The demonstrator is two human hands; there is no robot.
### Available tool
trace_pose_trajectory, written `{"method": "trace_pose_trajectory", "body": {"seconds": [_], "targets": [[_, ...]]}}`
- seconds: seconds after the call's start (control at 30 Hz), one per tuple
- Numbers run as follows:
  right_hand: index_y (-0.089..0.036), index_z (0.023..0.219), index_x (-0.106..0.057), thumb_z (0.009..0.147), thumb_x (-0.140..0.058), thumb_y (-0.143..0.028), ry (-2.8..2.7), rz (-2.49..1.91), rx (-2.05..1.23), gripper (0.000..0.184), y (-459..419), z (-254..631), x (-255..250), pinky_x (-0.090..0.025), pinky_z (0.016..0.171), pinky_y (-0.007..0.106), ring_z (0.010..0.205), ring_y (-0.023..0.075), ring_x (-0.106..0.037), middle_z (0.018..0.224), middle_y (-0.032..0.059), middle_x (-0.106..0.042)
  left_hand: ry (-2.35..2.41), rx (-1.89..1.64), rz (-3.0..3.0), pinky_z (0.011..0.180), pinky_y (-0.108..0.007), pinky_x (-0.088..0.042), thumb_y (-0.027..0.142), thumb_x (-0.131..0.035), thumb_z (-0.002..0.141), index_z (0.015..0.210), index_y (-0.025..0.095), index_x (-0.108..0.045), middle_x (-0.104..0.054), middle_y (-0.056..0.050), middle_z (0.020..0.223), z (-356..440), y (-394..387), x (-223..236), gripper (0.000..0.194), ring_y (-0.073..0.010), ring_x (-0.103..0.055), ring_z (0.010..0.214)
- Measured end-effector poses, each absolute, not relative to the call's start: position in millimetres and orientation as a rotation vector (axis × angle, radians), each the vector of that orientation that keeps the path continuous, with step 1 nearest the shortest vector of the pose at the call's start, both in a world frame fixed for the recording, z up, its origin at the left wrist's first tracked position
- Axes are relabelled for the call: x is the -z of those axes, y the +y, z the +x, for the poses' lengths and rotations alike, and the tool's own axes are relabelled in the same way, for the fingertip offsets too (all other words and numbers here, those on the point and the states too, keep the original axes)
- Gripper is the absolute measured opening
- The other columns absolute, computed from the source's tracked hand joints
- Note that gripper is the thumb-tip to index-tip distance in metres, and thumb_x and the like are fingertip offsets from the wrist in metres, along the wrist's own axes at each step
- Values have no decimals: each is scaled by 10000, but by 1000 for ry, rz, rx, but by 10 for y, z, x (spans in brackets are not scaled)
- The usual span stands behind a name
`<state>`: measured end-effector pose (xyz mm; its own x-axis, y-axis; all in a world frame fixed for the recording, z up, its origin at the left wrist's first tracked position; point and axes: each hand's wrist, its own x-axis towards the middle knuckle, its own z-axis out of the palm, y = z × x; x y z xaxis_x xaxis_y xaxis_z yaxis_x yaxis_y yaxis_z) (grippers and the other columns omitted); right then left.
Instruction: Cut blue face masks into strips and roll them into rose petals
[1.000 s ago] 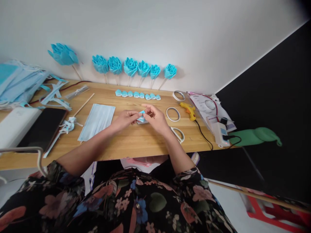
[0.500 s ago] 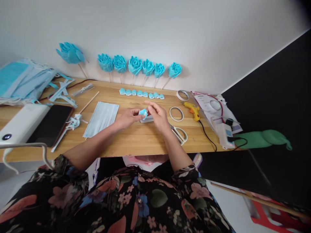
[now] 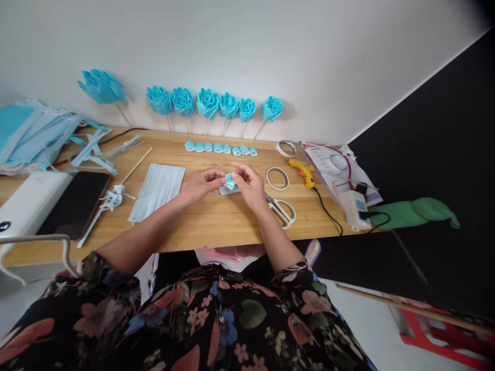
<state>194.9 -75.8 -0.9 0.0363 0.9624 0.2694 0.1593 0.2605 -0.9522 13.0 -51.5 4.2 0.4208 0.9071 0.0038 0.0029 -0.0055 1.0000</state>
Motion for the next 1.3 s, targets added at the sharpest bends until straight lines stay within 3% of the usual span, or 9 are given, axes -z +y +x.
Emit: {"method": "trace_pose_trajectory", "body": {"seconds": [0.23,0.43,0.63,0.8,0.9,1.13,1.3], "targets": [[-264,1281,-668,944,-581,-585,-1329,-1036,-1027,473,-751,1959,27,-550,678,317,708,158,-615,846,16,-663,946,-1009,1261,592,-258,-406,432,-823,656,694,188,-671,-591,23,629,126,-502,-80,289,-100,-477,573],[-252,1298,-651,804,-739,-503,-1420,-1072,-1054,561,-697,1932,123,-543,744,320,848,179,-615,938,28,-650,973,-1099,1177,575,-252,-402,437,-848,614,694,185,-670,-592,21,638,131,-497,-102,320,-96,-471,567],[-228,1137,-648,807,-676,-358,-1340,-1167,-848,356,-682,1900,140,-519,749,284,804,145,-603,887,-2,-639,1002,-1202,1279,562,-244,-381,494,-814,707,767,186,-662,-583,32,639,145,-496,-35,349,-95,-466,564],[-221,1013,-675,821,-655,-317,-1468,-1196,-715,215,-750,1853,65,-529,764,291,812,150,-634,907,15,-700,906,-1090,1363,733,-293,-508,572,-833,683,901,180,-687,-715,-36,886,179,-517,-1,472,-165,-635,797],[-222,1072,-701,846,-641,-349,-1536,-1190,-783,267,-780,1852,19,-537,772,299,852,163,-652,956,33,-724,893,-1040,1268,745,-321,-538,598,-840,669,926,171,-694,-727,-48,860,172,-518,-6,518,-180,-663,774],[-220,1171,-668,881,-617,-463,-1344,-1213,-818,383,-713,1932,68,-542,756,289,935,180,-649,1028,58,-699,962,-1077,1163,681,-289,-517,511,-835,685,830,164,-694,-702,-27,706,120,-498,-34,402,-149,-641,661],[-214,1285,-622,833,-657,-398,-1436,-1170,-941,489,-686,1913,142,-530,747,283,839,156,-634,904,11,-680,959,-1035,1234,641,-272,-483,533,-844,648,750,166,-695,-665,-1,661,156,-529,-32,408,-112,-559,593]]}}
